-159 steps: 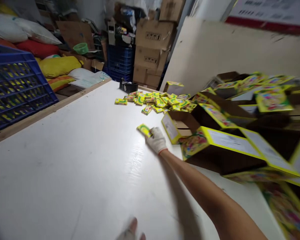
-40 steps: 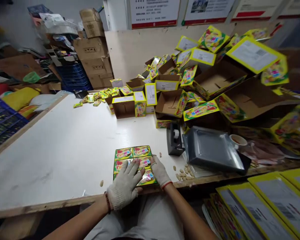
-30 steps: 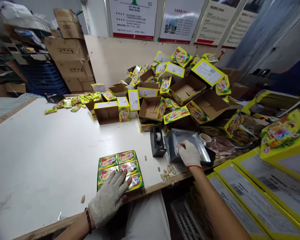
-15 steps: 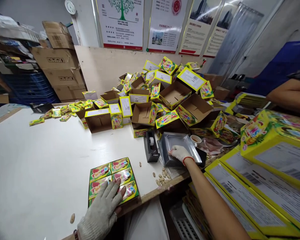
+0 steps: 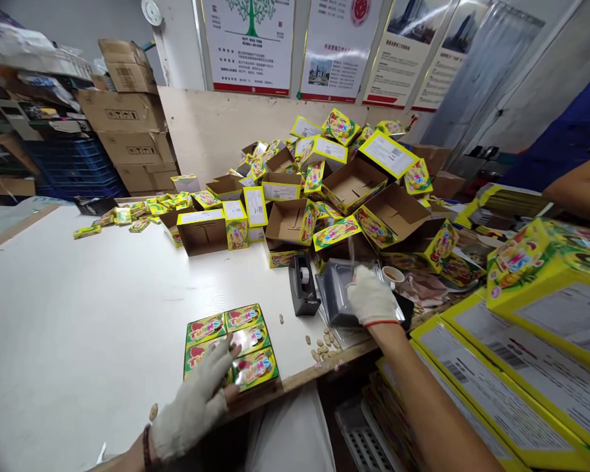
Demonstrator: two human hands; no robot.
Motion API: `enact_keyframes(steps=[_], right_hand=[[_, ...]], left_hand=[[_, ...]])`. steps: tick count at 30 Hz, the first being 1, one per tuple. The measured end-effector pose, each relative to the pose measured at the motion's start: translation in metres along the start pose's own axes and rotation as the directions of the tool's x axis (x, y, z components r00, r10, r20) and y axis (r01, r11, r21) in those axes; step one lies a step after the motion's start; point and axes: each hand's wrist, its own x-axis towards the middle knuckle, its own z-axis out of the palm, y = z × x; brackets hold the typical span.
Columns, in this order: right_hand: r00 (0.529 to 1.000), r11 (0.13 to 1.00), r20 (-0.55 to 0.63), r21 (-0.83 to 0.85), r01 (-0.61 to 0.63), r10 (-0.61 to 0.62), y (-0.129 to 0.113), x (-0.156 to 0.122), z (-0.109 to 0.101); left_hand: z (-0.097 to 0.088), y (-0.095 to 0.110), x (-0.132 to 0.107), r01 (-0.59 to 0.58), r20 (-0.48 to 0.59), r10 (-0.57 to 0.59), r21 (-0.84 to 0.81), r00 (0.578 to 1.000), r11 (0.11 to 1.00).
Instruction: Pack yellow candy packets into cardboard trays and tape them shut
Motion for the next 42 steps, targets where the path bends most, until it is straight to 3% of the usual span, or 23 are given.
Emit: enact_keyframes(steps=[1,3,4,5,7,9,11,13,15,17,19,21,24,29,33,38,40,42], right_hand=[[0.995,0.998,-0.077,0.028,0.06,-0.058,-0.006,-0.009,-0.016],[0.947,0.935,-0.173,0.187,0.303,-0.272,-0.021,-0.028,-0.047],[0.911,0.849,-0.138,0.329,0.413,-0.389,-0.03,-0.037,-0.06],[0.877,0.753,-0.045,0.493,0.436,-0.479,-0.04,-0.044,-0.071],[0.768,0.577,0.178,0.765,0.285,-0.615,-0.063,-0.053,-0.079],[0.636,0.498,0.361,0.866,0.041,-0.682,-0.089,-0.056,-0.068],[0.559,0.461,0.451,0.877,-0.134,-0.696,-0.115,-0.055,-0.044],[0.581,0.393,0.451,0.89,-0.233,-0.677,-0.135,-0.052,-0.013],[0.648,0.339,0.4,0.914,-0.225,-0.648,-0.149,-0.047,0.017],[0.679,0.384,0.365,0.914,-0.132,-0.637,-0.157,-0.041,0.043],[0.69,0.504,0.381,0.863,-0.027,-0.616,-0.163,-0.035,0.063],[0.708,0.604,0.414,0.797,0.021,-0.572,-0.168,-0.028,0.08],[0.709,0.67,0.47,0.742,0.005,-0.525,-0.173,-0.018,0.102],[0.639,0.743,0.604,0.665,-0.074,-0.476,-0.163,-0.013,0.125],[0.582,0.764,0.677,0.629,-0.142,-0.45,-0.145,-0.028,0.123],[0.609,0.756,0.668,0.633,-0.164,-0.428,-0.136,-0.042,0.119],[0.615,0.759,0.672,0.627,-0.176,-0.413,-0.136,-0.042,0.121],[0.614,0.752,0.674,0.632,-0.19,-0.411,-0.136,-0.041,0.123]], left_hand=[[-0.009,-0.004,0.001,0.022,-0.073,-0.029,-0.092,0.997,0.996],[-0.035,-0.007,0.007,0.025,-0.222,-0.083,-0.253,0.971,0.967],[-0.051,-0.007,0.011,0.001,-0.3,-0.1,-0.313,0.949,0.95],[-0.067,-0.005,0.015,-0.024,-0.365,-0.121,-0.37,0.923,0.929],[-0.096,0.001,0.025,-0.091,-0.443,-0.177,-0.519,0.879,0.85],[-0.114,0.005,0.032,-0.114,-0.39,-0.225,-0.678,0.893,0.726],[-0.118,0.003,0.036,-0.069,-0.301,-0.287,-0.789,0.909,0.61],[-0.112,-0.006,0.037,0.009,-0.263,-0.422,-0.84,0.868,0.543],[-0.101,-0.019,0.037,0.118,-0.253,-0.58,-0.843,0.774,0.525],[-0.091,-0.034,0.039,0.232,-0.231,-0.676,-0.821,0.7,0.521],[-0.083,-0.046,0.041,0.313,-0.208,-0.705,-0.786,0.678,0.533],[-0.078,-0.056,0.044,0.372,-0.19,-0.705,-0.741,0.683,0.56],[-0.071,-0.067,0.05,0.455,-0.195,-0.678,-0.609,0.708,0.65],[-0.053,-0.073,0.062,0.517,-0.225,-0.607,-0.352,0.762,0.78],[-0.033,-0.067,0.053,0.509,-0.253,-0.558,-0.238,0.79,0.828],[-0.022,-0.059,0.03,0.456,-0.29,-0.466,-0.104,0.836,0.884],[-0.024,-0.055,0.033,0.362,-0.271,-0.333,0.066,0.903,0.93],[-0.025,-0.047,0.045,0.152,-0.166,-0.107,0.288,0.98,0.946]])
